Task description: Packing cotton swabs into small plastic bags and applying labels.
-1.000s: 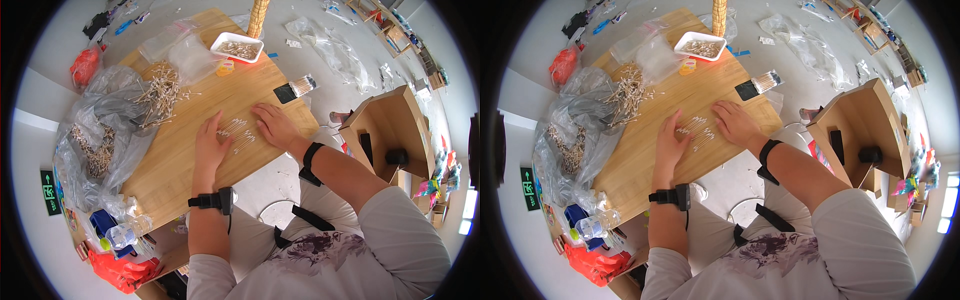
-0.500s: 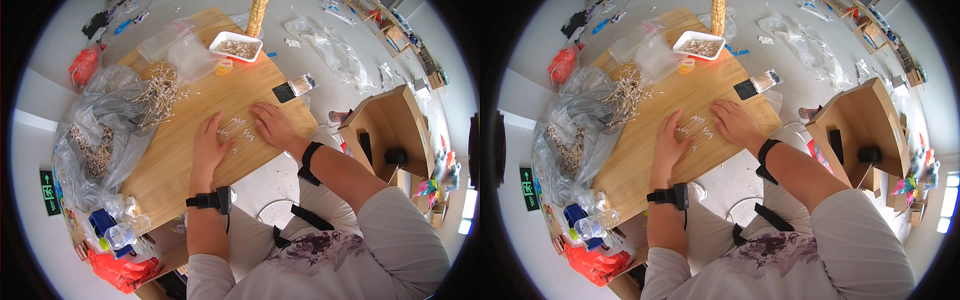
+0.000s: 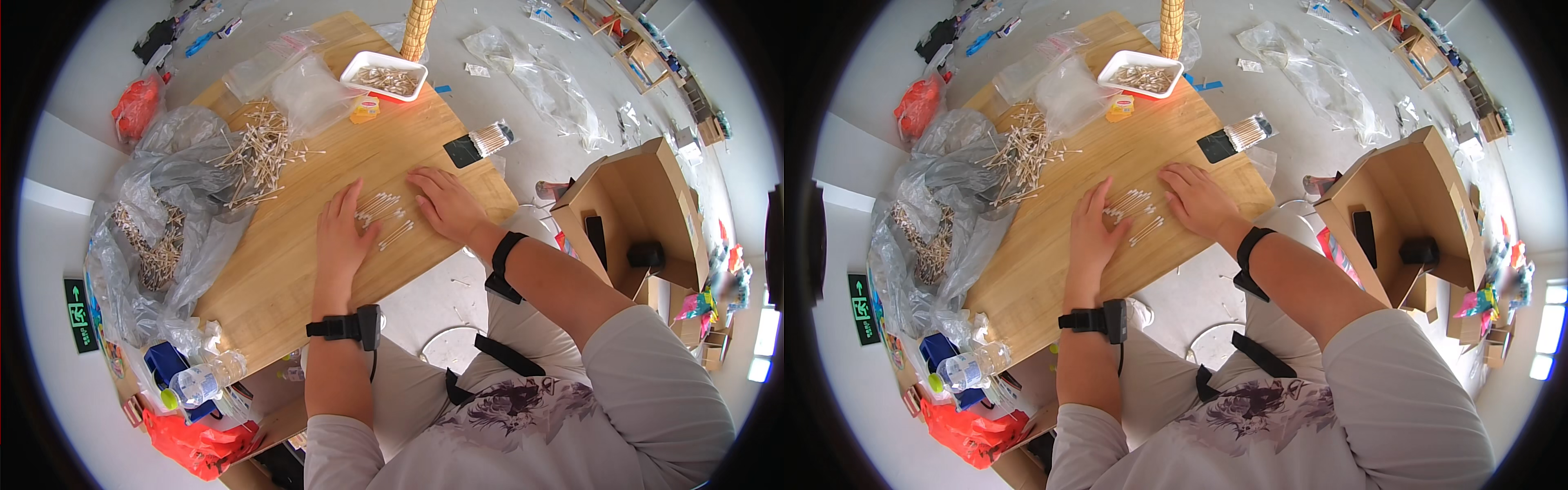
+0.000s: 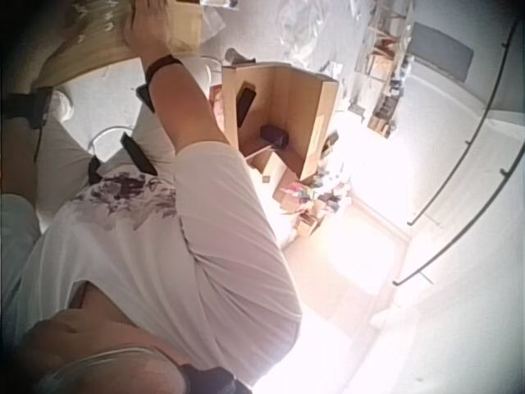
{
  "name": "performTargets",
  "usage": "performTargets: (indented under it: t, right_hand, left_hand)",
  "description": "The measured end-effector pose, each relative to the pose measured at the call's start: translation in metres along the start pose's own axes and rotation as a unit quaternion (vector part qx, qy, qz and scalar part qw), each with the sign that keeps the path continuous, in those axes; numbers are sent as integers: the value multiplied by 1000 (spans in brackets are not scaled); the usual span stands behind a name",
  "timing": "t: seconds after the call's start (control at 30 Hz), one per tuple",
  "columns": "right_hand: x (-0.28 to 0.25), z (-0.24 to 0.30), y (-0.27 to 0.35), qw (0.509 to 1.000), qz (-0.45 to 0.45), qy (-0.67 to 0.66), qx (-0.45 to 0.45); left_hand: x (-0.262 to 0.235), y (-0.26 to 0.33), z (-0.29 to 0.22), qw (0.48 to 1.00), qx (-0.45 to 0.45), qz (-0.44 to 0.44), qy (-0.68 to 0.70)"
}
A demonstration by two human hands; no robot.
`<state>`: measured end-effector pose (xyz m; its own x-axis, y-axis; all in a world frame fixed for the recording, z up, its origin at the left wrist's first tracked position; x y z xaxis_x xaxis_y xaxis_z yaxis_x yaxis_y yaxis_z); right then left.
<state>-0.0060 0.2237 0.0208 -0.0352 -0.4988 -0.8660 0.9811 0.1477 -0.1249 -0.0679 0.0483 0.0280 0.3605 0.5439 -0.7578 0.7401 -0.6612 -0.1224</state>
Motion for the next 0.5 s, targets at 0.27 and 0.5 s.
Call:
performTargets:
  t: [0.27,0.5]
  right_hand:
    - [-2,0,0,1000,-3,-4,-4]
    - [-1,1,0,1000,-1,-7,-3]
  left_hand:
    - [6,-2,-15,997,-10,6,-77]
    - [6,0,-10,997,-12,-31,-66]
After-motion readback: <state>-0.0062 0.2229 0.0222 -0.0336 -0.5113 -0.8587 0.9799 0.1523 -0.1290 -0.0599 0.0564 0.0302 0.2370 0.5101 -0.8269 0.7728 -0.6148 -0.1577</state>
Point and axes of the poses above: each hand's wrist, its own y-axis away from the middle knuckle, its own x-axis out of the palm, z = x × y, the point moved 9 cm from there along -y, towards the middle knuckle, and after that the axes turned 11 degrees about z, right-handed, at the moved point
